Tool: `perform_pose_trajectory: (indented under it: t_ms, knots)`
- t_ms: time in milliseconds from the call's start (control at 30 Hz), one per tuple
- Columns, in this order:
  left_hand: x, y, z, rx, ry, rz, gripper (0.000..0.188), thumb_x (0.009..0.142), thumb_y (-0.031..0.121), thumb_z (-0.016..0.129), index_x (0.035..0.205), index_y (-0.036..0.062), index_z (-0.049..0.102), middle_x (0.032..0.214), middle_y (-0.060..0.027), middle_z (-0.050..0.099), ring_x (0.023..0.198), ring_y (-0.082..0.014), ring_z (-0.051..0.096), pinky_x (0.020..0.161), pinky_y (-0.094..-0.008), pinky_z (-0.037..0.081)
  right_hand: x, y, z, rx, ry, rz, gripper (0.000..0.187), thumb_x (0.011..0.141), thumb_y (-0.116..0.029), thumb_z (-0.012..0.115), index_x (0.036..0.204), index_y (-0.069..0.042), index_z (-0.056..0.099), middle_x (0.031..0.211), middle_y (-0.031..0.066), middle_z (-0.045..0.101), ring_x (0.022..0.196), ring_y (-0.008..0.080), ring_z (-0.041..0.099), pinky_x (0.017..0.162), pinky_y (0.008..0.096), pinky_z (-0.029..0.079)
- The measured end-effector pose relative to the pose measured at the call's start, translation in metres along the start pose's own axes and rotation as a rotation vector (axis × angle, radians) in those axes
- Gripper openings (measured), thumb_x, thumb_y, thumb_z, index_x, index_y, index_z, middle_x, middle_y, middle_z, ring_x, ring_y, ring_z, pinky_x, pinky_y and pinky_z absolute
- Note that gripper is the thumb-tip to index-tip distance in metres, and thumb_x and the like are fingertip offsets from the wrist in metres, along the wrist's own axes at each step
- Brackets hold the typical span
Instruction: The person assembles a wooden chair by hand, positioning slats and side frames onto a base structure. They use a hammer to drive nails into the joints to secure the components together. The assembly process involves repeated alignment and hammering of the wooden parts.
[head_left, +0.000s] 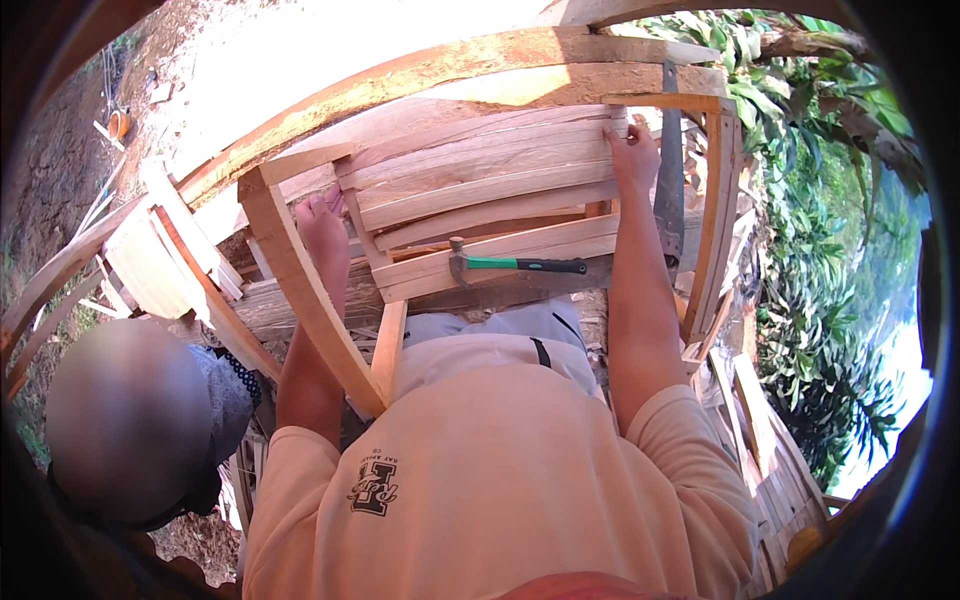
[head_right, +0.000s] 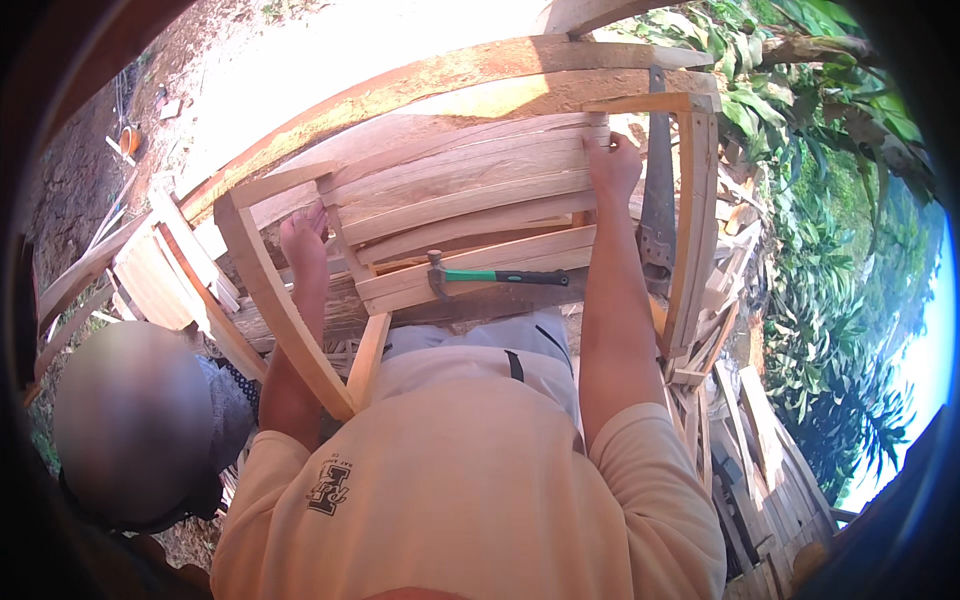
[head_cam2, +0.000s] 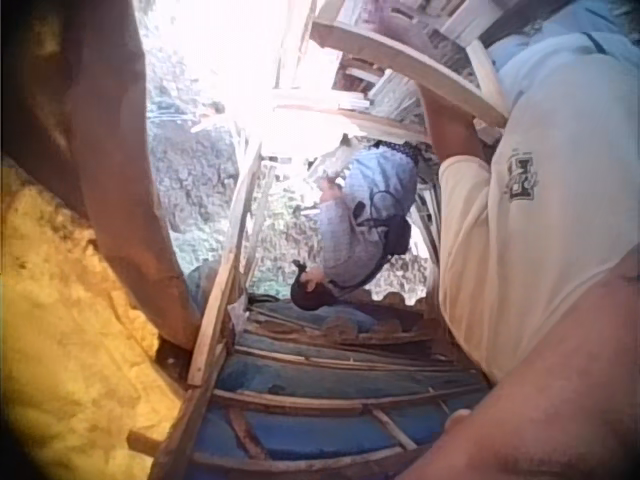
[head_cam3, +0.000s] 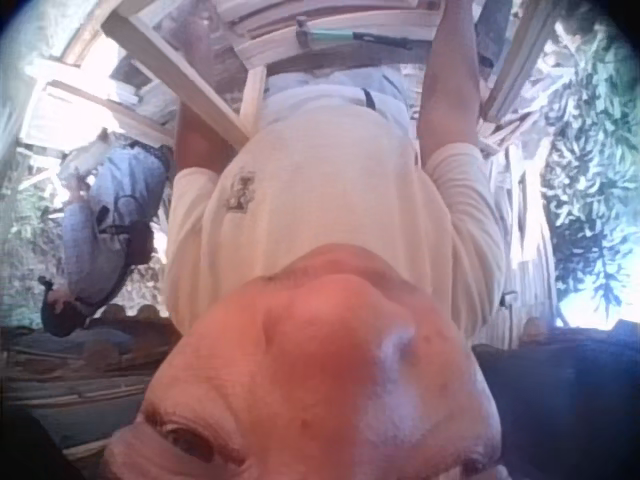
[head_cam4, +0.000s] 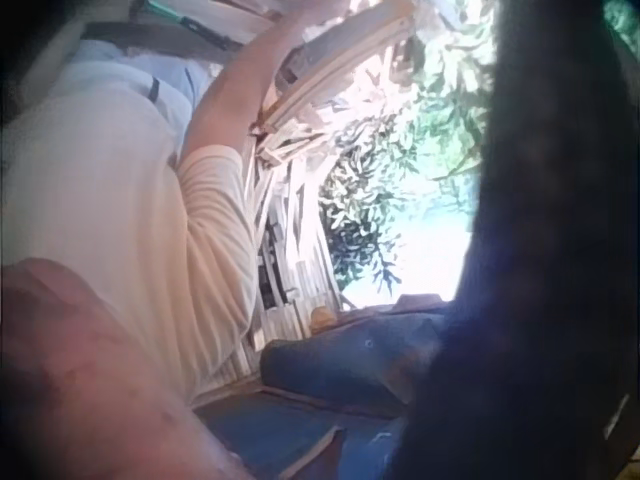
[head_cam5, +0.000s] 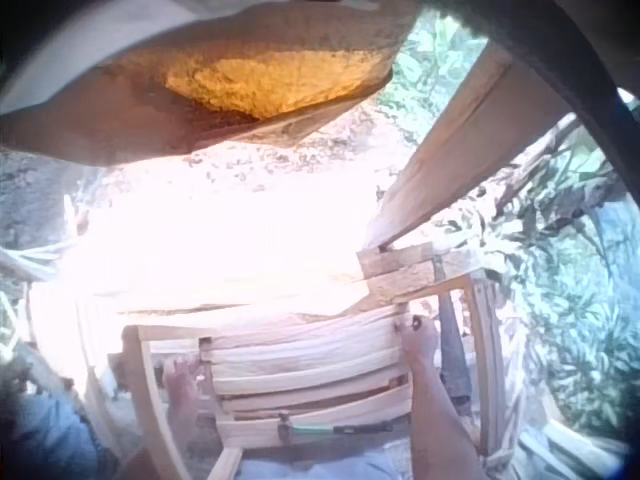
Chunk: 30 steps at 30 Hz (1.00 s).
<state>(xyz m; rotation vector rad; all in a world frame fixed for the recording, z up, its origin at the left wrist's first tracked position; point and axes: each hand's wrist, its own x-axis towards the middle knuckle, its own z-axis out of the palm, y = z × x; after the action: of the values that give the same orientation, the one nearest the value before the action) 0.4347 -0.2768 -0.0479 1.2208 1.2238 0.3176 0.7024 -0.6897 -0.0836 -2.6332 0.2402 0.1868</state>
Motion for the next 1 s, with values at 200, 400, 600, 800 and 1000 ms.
perform_pose_trajectory:
  t_ms: [200,400,600,800,1000]
  knots:
    - [0.000,0.003,0.002,0.069,-0.007,0.022,0.027,0.109,0.014,0.031,0.115,-0.0102,0.042,0.123,-0.0356,0.060,0.118,-0.0374,0.065,0.103,-0.0401,0.056,-0.001,0.004,0.002,-0.005,0.046,-0.008,0.053,0.072,-0.039,0.086,0.106,0.001,0.074,0.098,0.0201,0.073,0.096,0.0353,0.069,0.087,0.0442,0.054]
    - [-0.001,0.004,0.000,0.083,-0.002,0.045,0.033,0.110,0.015,0.028,0.117,-0.0133,0.042,0.126,-0.0353,0.060,0.120,-0.0366,0.064,0.107,-0.0409,0.053,0.000,0.008,0.008,-0.063,0.023,-0.007,0.055,0.073,-0.041,0.085,0.108,0.000,0.074,0.102,0.0202,0.073,0.099,0.0350,0.069,0.089,0.0445,0.053]
    - [0.001,-0.001,0.002,0.055,-0.001,0.054,0.033,0.109,0.013,0.029,0.116,-0.0156,0.042,0.123,-0.0372,0.060,0.115,-0.0383,0.066,0.105,-0.0409,0.055,0.002,0.004,0.002,-0.082,-0.003,0.003,0.058,0.078,-0.046,0.082,0.112,0.001,0.073,0.107,0.0219,0.073,0.106,0.0355,0.068,0.094,0.0440,0.052]
    - [-0.007,0.013,0.013,-0.012,0.022,0.026,0.036,0.109,0.013,0.030,0.120,-0.0203,0.039,0.127,-0.0402,0.056,0.119,-0.0403,0.063,0.108,-0.0409,0.052,0.012,0.018,0.006,-0.142,-0.040,-0.038,0.060,0.079,-0.052,0.080,0.109,0.000,0.072,0.105,0.0197,0.071,0.103,0.0355,0.068,0.091,0.0468,0.052]
    - [0.008,-0.020,-0.044,-0.107,-0.292,0.106,0.040,0.109,0.017,0.035,0.130,-0.0162,0.041,0.135,-0.0346,0.054,0.127,-0.0348,0.059,0.111,-0.0391,0.049,-0.052,-0.021,-0.013,-0.255,0.282,-0.372,0.061,0.086,-0.038,0.076,0.132,-0.002,0.058,0.137,0.0233,0.055,0.123,0.0412,0.055,0.104,0.0540,0.041]
